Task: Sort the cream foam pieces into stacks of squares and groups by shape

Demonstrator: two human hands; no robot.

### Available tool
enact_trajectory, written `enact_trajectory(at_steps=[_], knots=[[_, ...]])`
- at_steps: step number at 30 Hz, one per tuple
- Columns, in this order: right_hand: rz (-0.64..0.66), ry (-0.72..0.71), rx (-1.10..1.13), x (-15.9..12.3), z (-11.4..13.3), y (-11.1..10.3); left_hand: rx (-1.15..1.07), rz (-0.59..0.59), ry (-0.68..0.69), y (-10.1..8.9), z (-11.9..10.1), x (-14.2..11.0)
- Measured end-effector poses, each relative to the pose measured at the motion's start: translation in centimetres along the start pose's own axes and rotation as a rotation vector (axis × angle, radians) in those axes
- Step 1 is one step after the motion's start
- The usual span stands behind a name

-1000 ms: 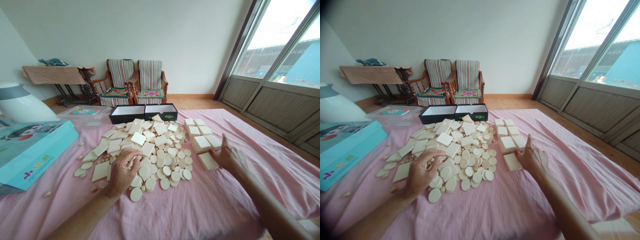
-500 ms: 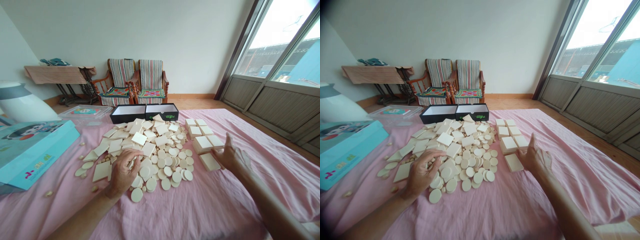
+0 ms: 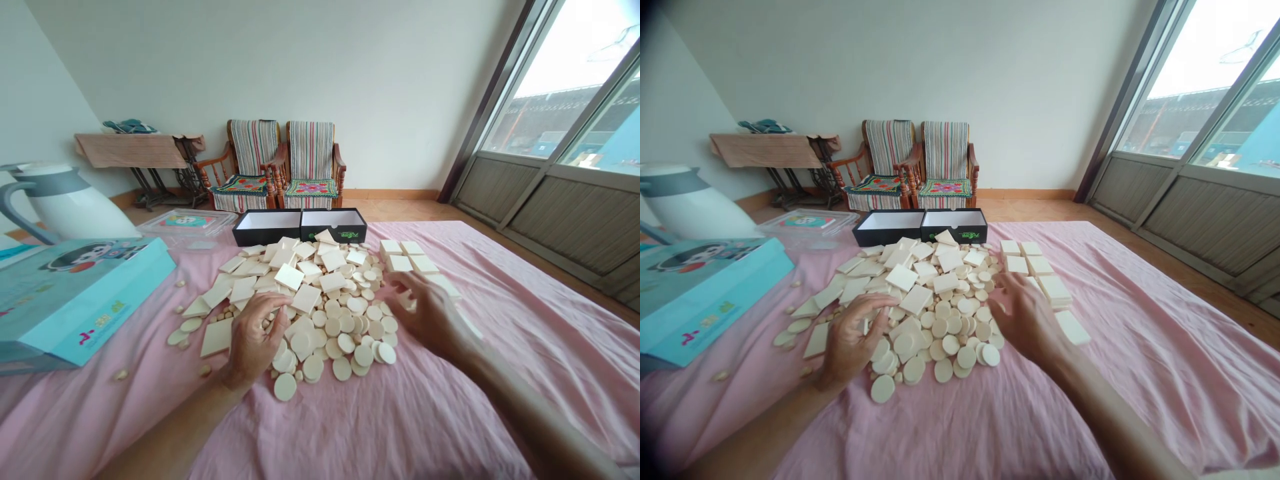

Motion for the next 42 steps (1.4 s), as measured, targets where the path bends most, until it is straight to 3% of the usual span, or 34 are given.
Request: enact_trajectory(at_steps=[3,8,13,17,22,27,30,35,42], knots=[[0.167,-0.159,0.074,1.4,4.6,3.4,-0.003,-0.01,0.003,-0.1,0.0,-0.1],[0.265,-0.274,-0.035,3.6,9.8,7.3,-0.004,0.007,-0.022,0.0,0.1,-0.3],[0.352,-0.214,-0.207,4.6,11.8,9.4,0.006,0.008,-0.042,0.0,0.3,-0.3],[0.344,-0.22,-0.184,4.4,11.6,9.0,0.019,0.01,-0.046,0.0,0.3,-0.2],[0.211,-0.213,-0.033,2.4,7.1,3.7,0.023,0.013,-0.064,0.1,0.4,-0.2],[0.23,-0.117,-0.008,-1.0,-2.0,-2.6,0.022,0.022,-0.046,0.4,0.7,-0.3],[0.291,-0.04,-0.062,-3.0,-7.2,-5.0,0.03,0.026,-0.052,0.6,0.9,-0.3],[0.372,-0.007,-0.147,-5.1,-12.1,-5.6,0.057,0.031,-0.05,0.8,1.0,-0.4],[0.452,0.057,-0.11,-5.3,-13.5,-3.7,0.053,0.042,-0.061,0.8,1.1,-0.4]])
Point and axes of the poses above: each hand's wrist, its own x-axis towards the middle knuckle, its own y-axis out of the palm, z = x × y, the point moved 4 cm from there along x, towards the middle knuckle, and after that the axes turned 1 degree about y, right-handed, at the moved point
